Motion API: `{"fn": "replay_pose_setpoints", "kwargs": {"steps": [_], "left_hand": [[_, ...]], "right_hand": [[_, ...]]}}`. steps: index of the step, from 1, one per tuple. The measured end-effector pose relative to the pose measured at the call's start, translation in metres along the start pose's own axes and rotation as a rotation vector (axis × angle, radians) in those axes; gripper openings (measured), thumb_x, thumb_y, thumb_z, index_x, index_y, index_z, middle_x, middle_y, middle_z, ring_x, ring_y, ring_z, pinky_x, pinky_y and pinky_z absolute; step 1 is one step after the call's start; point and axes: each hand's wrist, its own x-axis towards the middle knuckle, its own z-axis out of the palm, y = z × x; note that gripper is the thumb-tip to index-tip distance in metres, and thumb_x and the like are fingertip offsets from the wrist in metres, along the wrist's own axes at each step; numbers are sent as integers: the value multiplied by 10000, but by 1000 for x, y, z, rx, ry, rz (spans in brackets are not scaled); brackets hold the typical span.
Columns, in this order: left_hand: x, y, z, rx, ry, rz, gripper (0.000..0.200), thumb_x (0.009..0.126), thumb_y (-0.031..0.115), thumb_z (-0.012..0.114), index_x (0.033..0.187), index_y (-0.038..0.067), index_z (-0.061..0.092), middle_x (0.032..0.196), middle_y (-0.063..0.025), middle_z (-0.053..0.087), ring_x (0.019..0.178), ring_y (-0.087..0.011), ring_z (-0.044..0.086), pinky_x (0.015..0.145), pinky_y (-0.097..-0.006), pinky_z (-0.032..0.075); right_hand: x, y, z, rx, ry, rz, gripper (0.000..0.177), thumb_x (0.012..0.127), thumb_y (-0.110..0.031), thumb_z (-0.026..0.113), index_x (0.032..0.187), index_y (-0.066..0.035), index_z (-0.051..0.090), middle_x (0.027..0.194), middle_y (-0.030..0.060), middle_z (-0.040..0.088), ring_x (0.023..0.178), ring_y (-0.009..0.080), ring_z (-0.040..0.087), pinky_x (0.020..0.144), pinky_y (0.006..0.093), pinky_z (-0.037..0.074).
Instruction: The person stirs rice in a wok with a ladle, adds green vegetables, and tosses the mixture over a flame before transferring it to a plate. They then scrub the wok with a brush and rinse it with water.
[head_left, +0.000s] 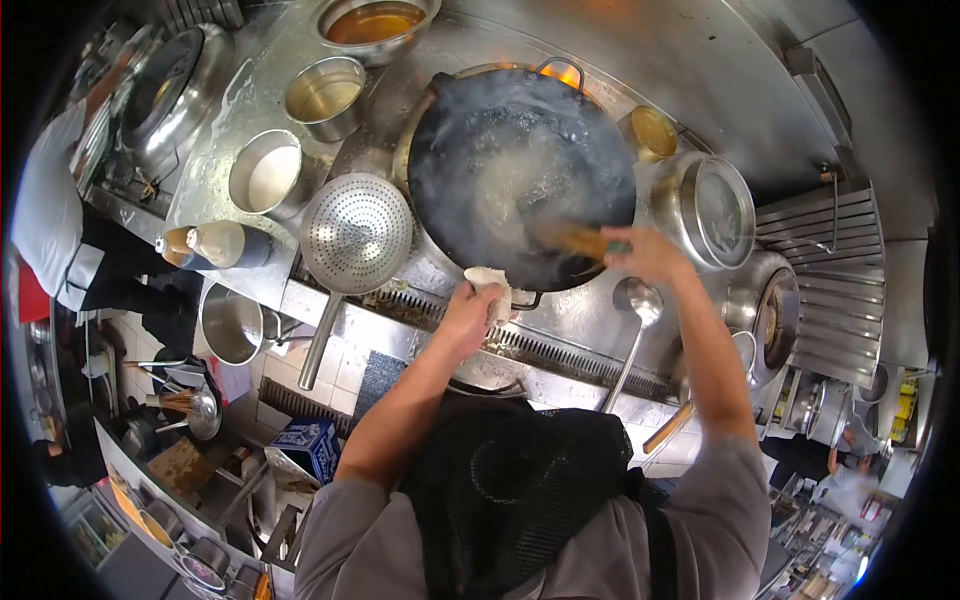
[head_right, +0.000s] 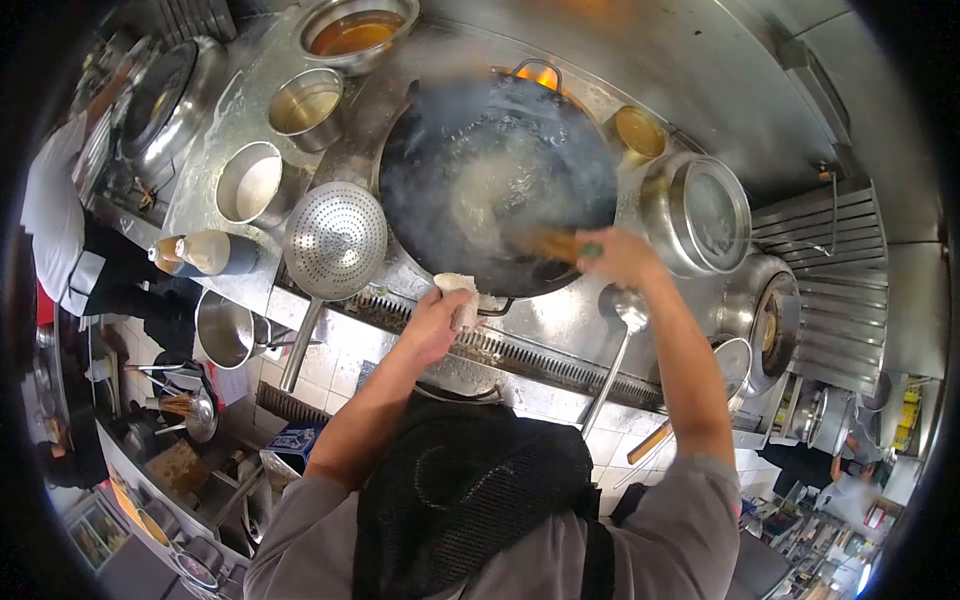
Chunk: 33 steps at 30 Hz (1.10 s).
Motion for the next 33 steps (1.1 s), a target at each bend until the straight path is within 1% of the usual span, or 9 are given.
{"fn": "replay_pose_setpoints", "kwargs": {"steps": [6, 11, 13, 15, 17, 21, 23, 30, 33], "left_hand": [[1, -1, -3, 44, 28, -40, 298, 929, 66, 571, 1196, -29, 479, 1140, -136, 575, 971, -265, 624, 787, -455, 592], [0, -3, 3, 56, 37, 33, 295, 925, 65, 576, 1200, -10, 499, 1132, -127, 580, 997, -265, 621, 781, -456, 593], [-7, 0, 5, 34, 36, 11, 309, 912, 65, 594, 1190, -29, 494, 1110, -138, 588, 965, -265, 632, 747, -442, 598], [-3, 5, 4, -8, 3, 4, 317, 905, 60, 600, 1182, -52, 493, 1088, -152, 595, 938, -274, 641, 709, -436, 606], [-6, 9, 2, -14, 4, -39, 322, 916, 53, 589, 1202, -51, 483, 1112, -151, 583, 976, -274, 626, 744, -452, 603], [-1, 9, -4, 12, -30, -52, 328, 935, 65, 581, 1228, -47, 482, 1128, -149, 586, 993, -271, 622, 769, -460, 596], [2, 4, -7, 31, -36, -21, 324, 946, 93, 591, 1227, -42, 501, 1128, -140, 604, 969, -253, 633, 774, -434, 586], [-6, 2, -1, 23, -17, 34, 306, 970, 96, 576, 1227, -55, 505, 1135, -127, 611, 969, -228, 631, 762, -356, 544], [-12, 5, 0, -63, -18, 47, 285, 973, 82, 567, 1215, -58, 512, 1111, -124, 621, 966, -225, 630, 762, -369, 537]], "right_hand": [[55, -38, 51, 117, 334, 12, 640, 848, -425, 649, 1424, -193, 497, 1149, 251, 657, 1102, 432, 609, 999, 450, 471], [-2, -3, 60, 46, 132, -158, 637, 862, -462, 652, 1436, -244, 485, 1192, 243, 645, 1129, 430, 598, 1017, 432, 456], [-17, 20, 16, -58, 53, -14, 642, 851, -482, 660, 1430, -261, 492, 1180, 213, 661, 1105, 419, 615, 981, 428, 478], [22, 83, 3, -101, 350, -141, 638, 839, -433, 691, 1425, -267, 501, 1174, 178, 676, 1086, 394, 638, 963, 418, 493], [73, 59, -2, -76, 554, 61, 630, 841, -376, 720, 1425, -276, 507, 1089, 168, 709, 915, 312, 703, 786, 389, 566], [116, -63, 21, 960, 374, 80, 638, 872, -341, 716, 1453, -227, 479, 1019, 151, 682, 545, 160, 554, 414, 289, 449], [123, -87, 41, 1172, 181, -22, 732, 885, -340, 709, 1516, -203, 364, 1273, 178, 570, 520, 161, 548, 393, 264, 400], [51, -70, 49, 919, -320, -61, 738, 880, -375, 711, 1516, -233, 364, 1422, 171, 475, 536, 151, 557, 410, 264, 434], [15, -3, 28, 636, -341, -18, 717, 843, -402, 743, 1477, -255, 440, 1229, 106, 567, 687, 146, 575, 439, 276, 452]]}}
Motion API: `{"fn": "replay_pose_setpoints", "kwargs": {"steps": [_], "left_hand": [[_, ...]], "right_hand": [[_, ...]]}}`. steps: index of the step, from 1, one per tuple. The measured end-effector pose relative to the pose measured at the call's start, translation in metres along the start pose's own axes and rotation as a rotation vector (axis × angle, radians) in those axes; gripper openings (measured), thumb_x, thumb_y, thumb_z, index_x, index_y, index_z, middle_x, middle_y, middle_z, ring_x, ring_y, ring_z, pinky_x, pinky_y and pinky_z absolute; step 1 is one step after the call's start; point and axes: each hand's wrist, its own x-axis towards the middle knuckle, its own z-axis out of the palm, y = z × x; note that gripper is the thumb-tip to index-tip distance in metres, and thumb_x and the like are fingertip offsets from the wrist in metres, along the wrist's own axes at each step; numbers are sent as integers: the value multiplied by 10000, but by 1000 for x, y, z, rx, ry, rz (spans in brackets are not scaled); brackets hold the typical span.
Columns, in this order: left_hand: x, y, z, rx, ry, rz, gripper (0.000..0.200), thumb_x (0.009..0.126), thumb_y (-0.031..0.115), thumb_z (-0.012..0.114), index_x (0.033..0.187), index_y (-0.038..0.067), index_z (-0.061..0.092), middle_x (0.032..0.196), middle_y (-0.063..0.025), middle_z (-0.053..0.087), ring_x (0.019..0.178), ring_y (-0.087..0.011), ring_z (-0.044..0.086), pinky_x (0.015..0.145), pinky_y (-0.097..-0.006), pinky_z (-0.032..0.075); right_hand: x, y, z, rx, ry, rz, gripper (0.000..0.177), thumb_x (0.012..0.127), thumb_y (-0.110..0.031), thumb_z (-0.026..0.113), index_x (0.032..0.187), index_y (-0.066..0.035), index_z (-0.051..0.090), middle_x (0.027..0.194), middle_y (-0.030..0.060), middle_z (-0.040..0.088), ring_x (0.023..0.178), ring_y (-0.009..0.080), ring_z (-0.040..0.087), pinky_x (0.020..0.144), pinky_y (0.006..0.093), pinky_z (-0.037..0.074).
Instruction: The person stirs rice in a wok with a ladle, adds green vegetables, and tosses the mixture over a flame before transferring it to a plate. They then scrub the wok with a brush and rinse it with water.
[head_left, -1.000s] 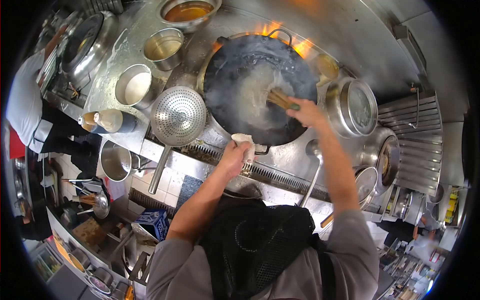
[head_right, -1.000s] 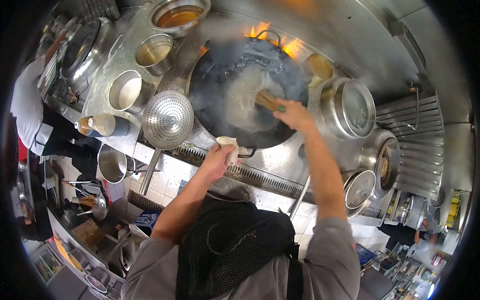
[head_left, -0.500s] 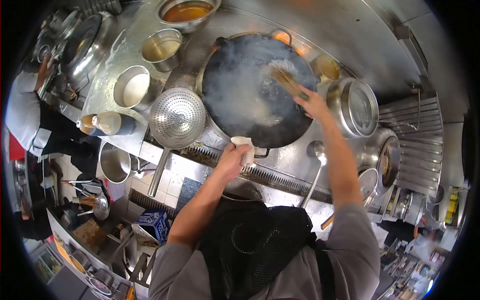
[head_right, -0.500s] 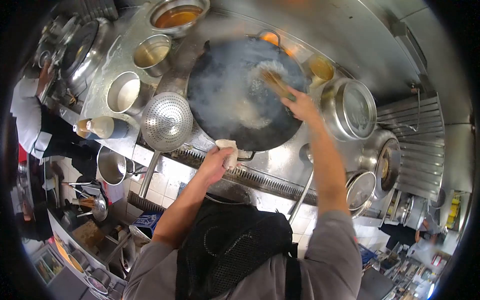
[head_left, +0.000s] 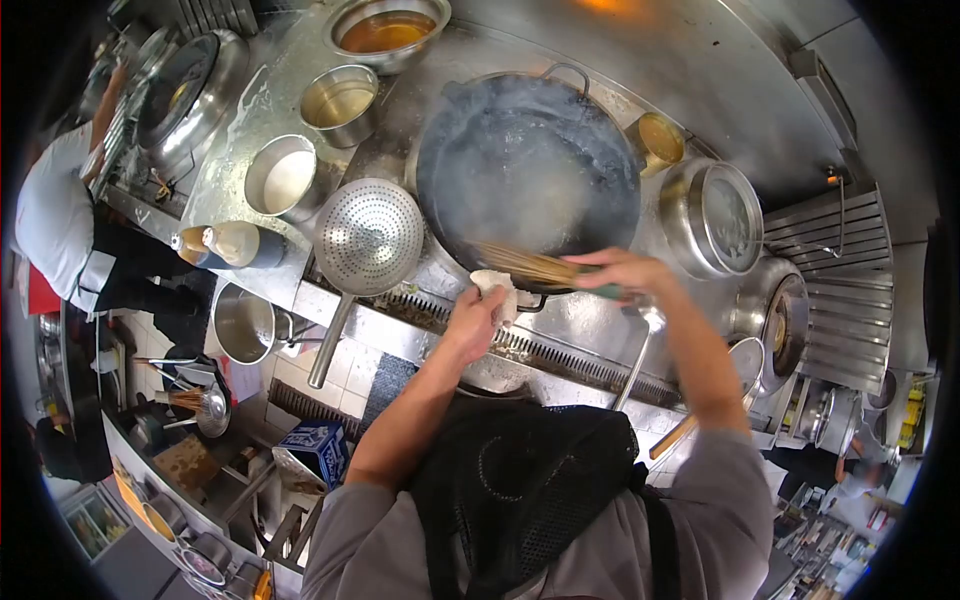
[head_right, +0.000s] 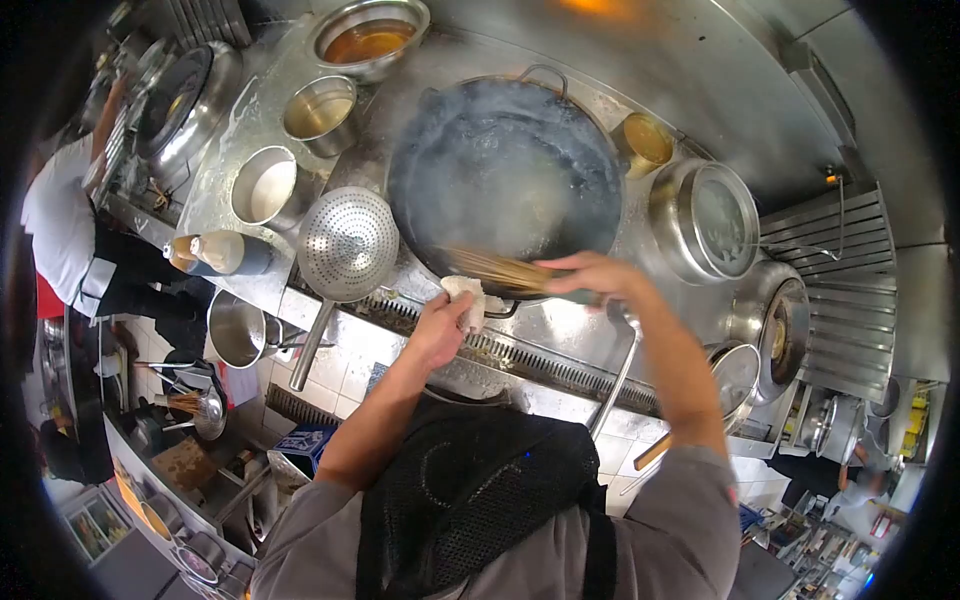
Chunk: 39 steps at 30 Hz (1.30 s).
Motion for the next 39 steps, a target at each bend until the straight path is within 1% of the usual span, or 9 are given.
{"fn": "replay_pose_setpoints", "kwargs": {"steps": [2, 6, 9, 15, 19, 25, 29, 33, 39], "left_hand": [[-1, 4, 0, -5, -36, -54, 277, 966, 74, 571, 1203, -59, 516, 1100, -124, 625, 969, -225, 629, 783, -378, 532], [6, 0, -2, -74, -17, -84, 269, 957, 67, 577, 1188, -59, 521, 1106, -127, 624, 979, -230, 627, 785, -385, 527], [6, -3, -6, -56, -36, -97, 264, 949, 62, 583, 1180, -52, 524, 1107, -130, 625, 976, -235, 630, 777, -392, 525], [3, -1, -1, -75, 2, -87, 254, 956, 65, 576, 1185, -37, 531, 1093, -118, 630, 980, -225, 630, 784, -371, 518], [5, -4, -5, -73, 19, -80, 255, 962, 67, 570, 1191, -37, 532, 1094, -114, 631, 985, -221, 630, 794, -368, 521], [7, 1, -7, -68, 1, -87, 260, 967, 73, 570, 1193, -51, 532, 1106, -124, 634, 983, -215, 632, 799, -366, 532], [7, -2, -5, -9, -2, -63, 261, 980, 91, 557, 1199, -48, 530, 1108, -123, 633, 980, -219, 633, 794, -374, 536], [5, -6, -1, -4, 0, -8, 266, 985, 97, 551, 1204, -53, 526, 1118, -125, 632, 985, -224, 633, 815, -373, 529], [4, -5, -1, -32, 15, -10, 276, 986, 90, 544, 1209, -72, 520, 1123, -127, 630, 1010, -235, 632, 850, -386, 523]], "right_hand": [[-17, 11, -39, -70, 12, 57, 710, 826, -416, 758, 1459, -267, 473, 1079, 87, 631, 800, 128, 570, 453, 277, 446], [18, -19, -31, -269, 521, -10, 663, 829, -369, 727, 1437, -239, 498, 856, 99, 668, 627, 154, 638, 520, 314, 539], [44, -26, 38, -588, 576, -213, 609, 867, -403, 626, 1425, -203, 489, 1102, 266, 662, 1056, 419, 632, 958, 494, 485], [-26, 8, 26, -866, 570, 96, 599, 902, -396, 638, 1451, -275, 431, 1034, 227, 668, 982, 402, 658, 863, 490, 529], [41, 21, -47, -764, 1011, -102, 587, 893, -379, 646, 1440, -286, 455, 923, 224, 691, 879, 402, 684, 790, 504, 541], [116, -76, 26, 441, 541, -324, 728, 889, -320, 704, 1509, -138, 368, 1090, 155, 664, 499, 165, 581, 370, 291, 416], [104, -76, 65, 551, 386, -364, 712, 904, -313, 694, 1513, -156, 362, 1191, 154, 620, 489, 162, 563, 366, 301, 407], [46, -50, 76, 278, 84, -251, 701, 919, -355, 672, 1518, -175, 356, 1113, 169, 647, 503, 148, 574, 411, 289, 441], [-34, 9, -12, -707, 445, -20, 633, 884, -402, 640, 1442, -161, 465, 1025, 246, 685, 894, 305, 690, 838, 414, 547]]}}
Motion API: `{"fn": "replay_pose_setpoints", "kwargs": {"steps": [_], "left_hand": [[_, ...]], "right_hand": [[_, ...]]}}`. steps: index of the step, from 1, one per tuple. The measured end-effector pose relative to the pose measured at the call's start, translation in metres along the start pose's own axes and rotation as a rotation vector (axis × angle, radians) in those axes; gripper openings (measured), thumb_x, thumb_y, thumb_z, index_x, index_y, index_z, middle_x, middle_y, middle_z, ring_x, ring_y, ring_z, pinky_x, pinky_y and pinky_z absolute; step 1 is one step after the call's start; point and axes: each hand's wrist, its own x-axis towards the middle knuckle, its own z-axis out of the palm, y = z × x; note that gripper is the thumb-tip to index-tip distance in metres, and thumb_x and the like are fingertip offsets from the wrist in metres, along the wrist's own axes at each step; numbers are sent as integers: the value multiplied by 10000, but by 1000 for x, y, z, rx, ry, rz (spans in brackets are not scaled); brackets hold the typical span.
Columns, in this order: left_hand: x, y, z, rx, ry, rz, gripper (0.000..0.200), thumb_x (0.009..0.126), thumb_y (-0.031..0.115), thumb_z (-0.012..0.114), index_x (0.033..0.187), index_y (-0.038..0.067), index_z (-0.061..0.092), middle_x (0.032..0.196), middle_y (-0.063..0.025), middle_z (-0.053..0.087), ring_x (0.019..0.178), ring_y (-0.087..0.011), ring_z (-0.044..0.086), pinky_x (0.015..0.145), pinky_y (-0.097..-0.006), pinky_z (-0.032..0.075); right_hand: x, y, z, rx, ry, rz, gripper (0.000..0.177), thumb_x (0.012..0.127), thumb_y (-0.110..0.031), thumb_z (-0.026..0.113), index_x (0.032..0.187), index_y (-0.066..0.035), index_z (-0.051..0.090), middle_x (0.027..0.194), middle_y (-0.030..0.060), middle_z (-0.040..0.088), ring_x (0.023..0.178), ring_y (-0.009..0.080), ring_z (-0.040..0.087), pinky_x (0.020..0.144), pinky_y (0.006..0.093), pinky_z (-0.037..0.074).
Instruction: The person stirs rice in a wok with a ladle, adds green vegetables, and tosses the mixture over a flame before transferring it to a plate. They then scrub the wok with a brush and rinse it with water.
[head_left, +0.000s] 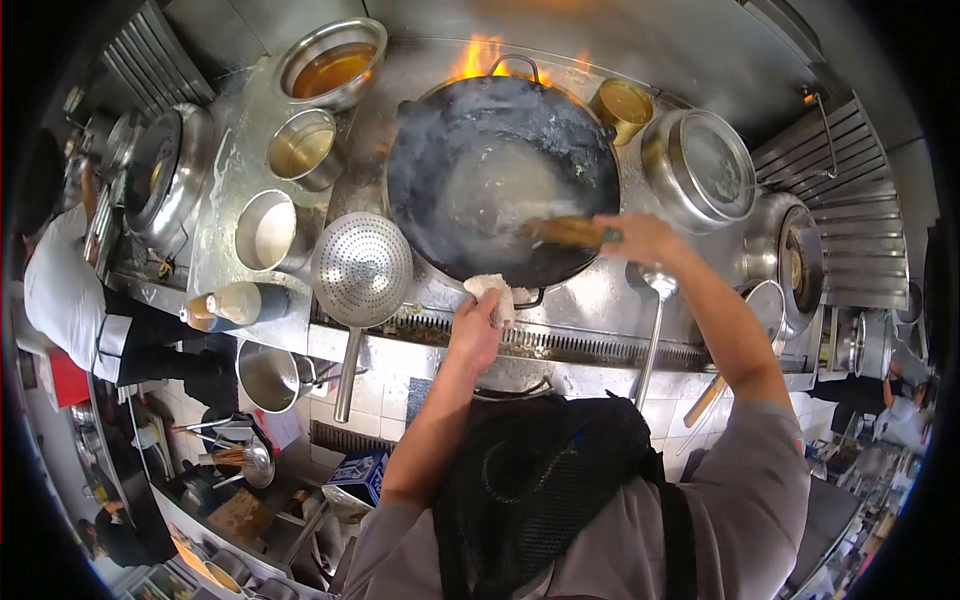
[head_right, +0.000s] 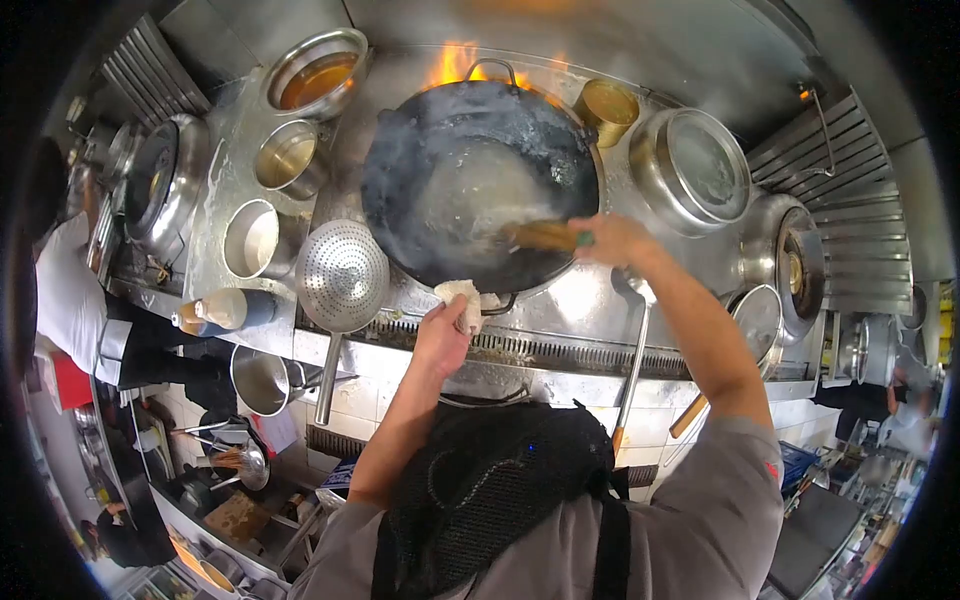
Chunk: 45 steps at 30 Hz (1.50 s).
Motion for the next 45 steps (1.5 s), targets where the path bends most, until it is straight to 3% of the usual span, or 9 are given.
{"fn": "replay_pose_setpoints", "kwargs": {"steps": [4, 10, 16, 20, 24, 32, 35, 41, 45], "left_hand": [[7, -1, -7, -42, -16, -54, 248, 978, 73, 549, 1182, -68, 535, 1110, -127, 632, 999, -236, 635, 843, -386, 525], [2, 2, 2, 30, 12, -20, 229, 964, 64, 557, 1156, -61, 547, 1072, -116, 637, 967, -226, 641, 805, -368, 531], [0, 3, 4, -14, 35, -19, 221, 960, 54, 560, 1167, -25, 557, 1082, -100, 642, 978, -206, 643, 817, -349, 521], [2, 4, 0, -70, 15, -60, 221, 963, 48, 558, 1169, -32, 554, 1087, -105, 639, 994, -209, 639, 830, -348, 522], [0, 7, 0, -51, 10, -47, 221, 964, 34, 552, 1169, -50, 547, 1100, -121, 632, 995, -214, 638, 838, -347, 525], [6, 2, -5, 29, 2, -24, 224, 979, 45, 536, 1174, -65, 533, 1106, -128, 629, 1002, -220, 636, 847, -350, 523], [0, 3, 3, 43, 31, 3, 210, 981, 79, 554, 1146, -51, 548, 1060, -108, 636, 939, -198, 633, 771, -330, 507], [10, 0, -6, 155, 35, -7, 228, 936, 126, 615, 1092, -33, 570, 979, -76, 631, 881, -184, 632, 762, -328, 527], [25, 7, -2, 138, -16, -149, 263, 897, 129, 636, 1132, 39, 558, 1013, -91, 629, 943, -273, 647, 710, -435, 536]], "right_hand": [[73, -28, 22, 2, 321, 139, 629, 899, -375, 625, 1454, -160, 423, 1113, 274, 660, 1034, 395, 653, 927, 480, 512], [45, -102, 58, 89, 173, 65, 633, 911, -380, 609, 1466, -177, 381, 1047, 267, 671, 1009, 429, 652, 898, 506, 522], [18, -7, 38, -340, 287, 279, 717, 918, -316, 621, 1530, -260, 250, 937, 266, 656, 930, 424, 666, 805, 526, 531], [119, 5, 15, 61, 482, 50, 680, 913, -329, 644, 1510, -185, 353, 1115, 260, 634, 831, 307, 702, 668, 424, 565], [144, -88, 31, 1178, 156, 43, 763, 893, -394, 692, 1526, -166, 333, 1024, 144, 672, 520, 160, 583, 388, 299, 436], [83, -116, 50, 1287, -286, -16, 791, 870, -415, 718, 1528, -203, 333, 1319, 181, 537, 517, 142, 557, 397, 264, 429], [51, -80, 62, 968, -400, -122, 799, 860, -428, 721, 1526, -202, 341, 1383, 191, 476, 503, 146, 561, 418, 269, 463], [-31, 45, 3, 545, -164, 243, 724, 850, -438, 718, 1477, -206, 441, 774, 74, 585, 466, 161, 545, 411, 275, 464], [-67, 56, 35, 849, 266, 245, 692, 910, -369, 678, 1511, -206, 379, 731, 17, 546, 481, 117, 496, 436, 283, 444]]}}
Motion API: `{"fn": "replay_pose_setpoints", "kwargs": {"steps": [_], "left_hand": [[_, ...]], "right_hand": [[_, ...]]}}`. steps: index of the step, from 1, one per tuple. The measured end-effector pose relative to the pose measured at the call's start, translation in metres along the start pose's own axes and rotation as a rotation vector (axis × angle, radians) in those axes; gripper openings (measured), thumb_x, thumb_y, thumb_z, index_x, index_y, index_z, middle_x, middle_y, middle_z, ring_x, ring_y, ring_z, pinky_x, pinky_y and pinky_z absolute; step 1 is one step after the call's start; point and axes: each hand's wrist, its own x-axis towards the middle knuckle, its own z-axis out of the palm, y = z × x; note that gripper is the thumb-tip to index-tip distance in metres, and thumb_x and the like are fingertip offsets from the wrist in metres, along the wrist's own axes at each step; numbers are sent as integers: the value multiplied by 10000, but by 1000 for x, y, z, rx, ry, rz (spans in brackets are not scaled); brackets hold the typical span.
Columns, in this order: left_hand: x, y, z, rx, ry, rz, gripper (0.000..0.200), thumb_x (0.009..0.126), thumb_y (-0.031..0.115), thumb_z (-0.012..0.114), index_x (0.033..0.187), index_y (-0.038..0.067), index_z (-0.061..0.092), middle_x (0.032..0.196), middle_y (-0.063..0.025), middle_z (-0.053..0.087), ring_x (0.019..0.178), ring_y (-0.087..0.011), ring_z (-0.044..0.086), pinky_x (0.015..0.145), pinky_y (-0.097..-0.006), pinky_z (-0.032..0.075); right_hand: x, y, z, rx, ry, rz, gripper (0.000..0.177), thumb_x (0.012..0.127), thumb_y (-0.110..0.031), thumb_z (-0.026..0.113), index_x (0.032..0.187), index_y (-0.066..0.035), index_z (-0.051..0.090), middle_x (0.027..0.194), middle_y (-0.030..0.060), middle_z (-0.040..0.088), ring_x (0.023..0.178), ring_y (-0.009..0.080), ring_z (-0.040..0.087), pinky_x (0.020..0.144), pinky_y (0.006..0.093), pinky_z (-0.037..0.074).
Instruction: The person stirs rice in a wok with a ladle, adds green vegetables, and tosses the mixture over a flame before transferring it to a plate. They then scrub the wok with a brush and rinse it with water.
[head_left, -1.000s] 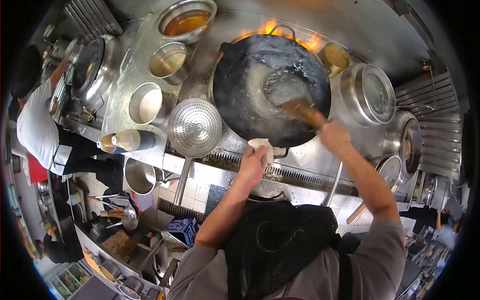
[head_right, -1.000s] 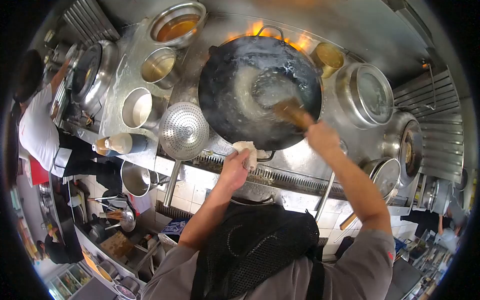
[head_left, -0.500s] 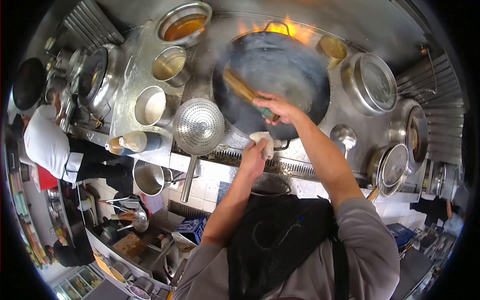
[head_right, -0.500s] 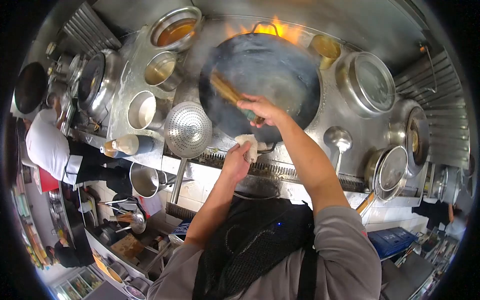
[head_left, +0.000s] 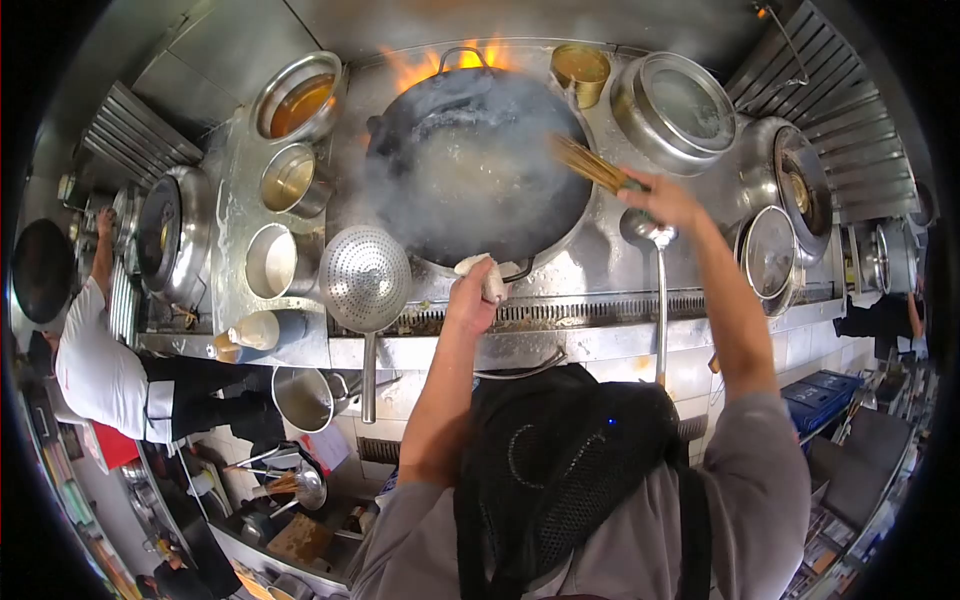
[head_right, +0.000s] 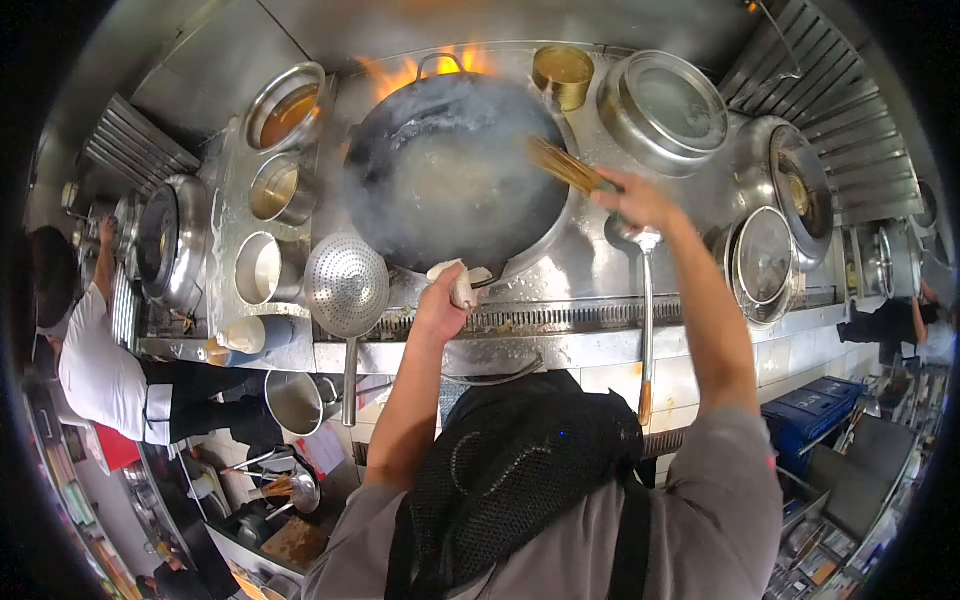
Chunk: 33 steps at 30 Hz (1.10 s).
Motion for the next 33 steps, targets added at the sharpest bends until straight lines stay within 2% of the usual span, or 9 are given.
{"fn": "replay_pose_setpoints", "kwargs": {"steps": [5, 7, 8, 9, 15, 21, 24, 31, 33], "left_hand": [[0, -1, 9, 95, 22, 29, 263, 865, 119, 644, 1098, 41, 549, 994, -91, 627, 891, -256, 643, 703, -414, 531], [7, -6, -7, 157, -82, 75, 262, 857, 113, 643, 1091, 38, 551, 986, -94, 622, 868, -244, 635, 695, -402, 523], [8, -6, -9, 187, -66, 63, 254, 858, 113, 637, 1086, 38, 554, 985, -98, 616, 859, -231, 626, 688, -390, 513], [7, -6, -10, 204, -64, 68, 254, 858, 113, 637, 1086, 38, 554, 985, -98, 616, 859, -231, 626, 688, -390, 513], [-13, -5, -2, 252, -43, 168, 133, 854, 56, 613, 980, 41, 573, 863, -55, 591, 758, -190, 613, 592, -367, 497], [-29, -18, -4, 329, 0, 314, 121, 849, 19, 587, 964, 50, 567, 861, -39, 588, 732, -161, 603, 590, -331, 495], [-28, -32, -10, 389, -22, 432, 114, 851, 4, 569, 960, 37, 579, 875, -36, 609, 738, -152, 608, 613, -317, 497], [-39, -61, 3, 599, 110, 657, 71, 844, 8, 568, 914, 16, 577, 850, -41, 612, 706, -121, 586, 590, -288, 475], [-49, -62, 15, 701, 200, 639, 104, 835, 44, 577, 923, -11, 577, 864, -77, 621, 738, -160, 594, 644, -319, 492]], "right_hand": [[-83, 120, 133, 383, 452, -206, 833, 836, -276, 778, 1516, -82, 337, 829, 44, 643, 601, 104, 544, 543, 258, 474], [-128, 152, 183, 384, 524, -155, 869, 822, -255, 786, 1519, -55, 306, 823, 63, 649, 578, 120, 556, 512, 278, 473], [-154, 146, 191, 355, 457, 66, 880, 820, -230, 781, 1524, -53, 285, 797, 70, 643, 559, 125, 556, 494, 282, 469], [-175, 137, 194, 324, 386, 286, 892, 817, -205, 776, 1530, -51, 263, 772, 77, 638, 540, 129, 557, 476, 286, 466], [-202, 156, 191, 526, 471, 211, 907, 795, -151, 766, 1531, -51, 246, 699, 60, 611, 502, 126, 543, 454, 294, 458], [-202, 187, 193, 268, 372, 220, 804, 829, -337, 704, 1489, -49, 347, 772, 164, 682, 567, 228, 672, 550, 342, 529], [-203, 172, 187, 367, 361, 258, 779, 829, -286, 715, 1481, -48, 362, 749, 143, 677, 550, 213, 655, 551, 337, 528], [-154, 98, 148, 714, 273, -123, 750, 865, -249, 724, 1484, -32, 358, 963, 84, 647, 539, 138, 566, 487, 272, 478], [-137, 58, 132, 743, 198, -106, 743, 877, -216, 735, 1497, -74, 351, 876, 16, 602, 586, 75, 521, 483, 243, 470]]}}
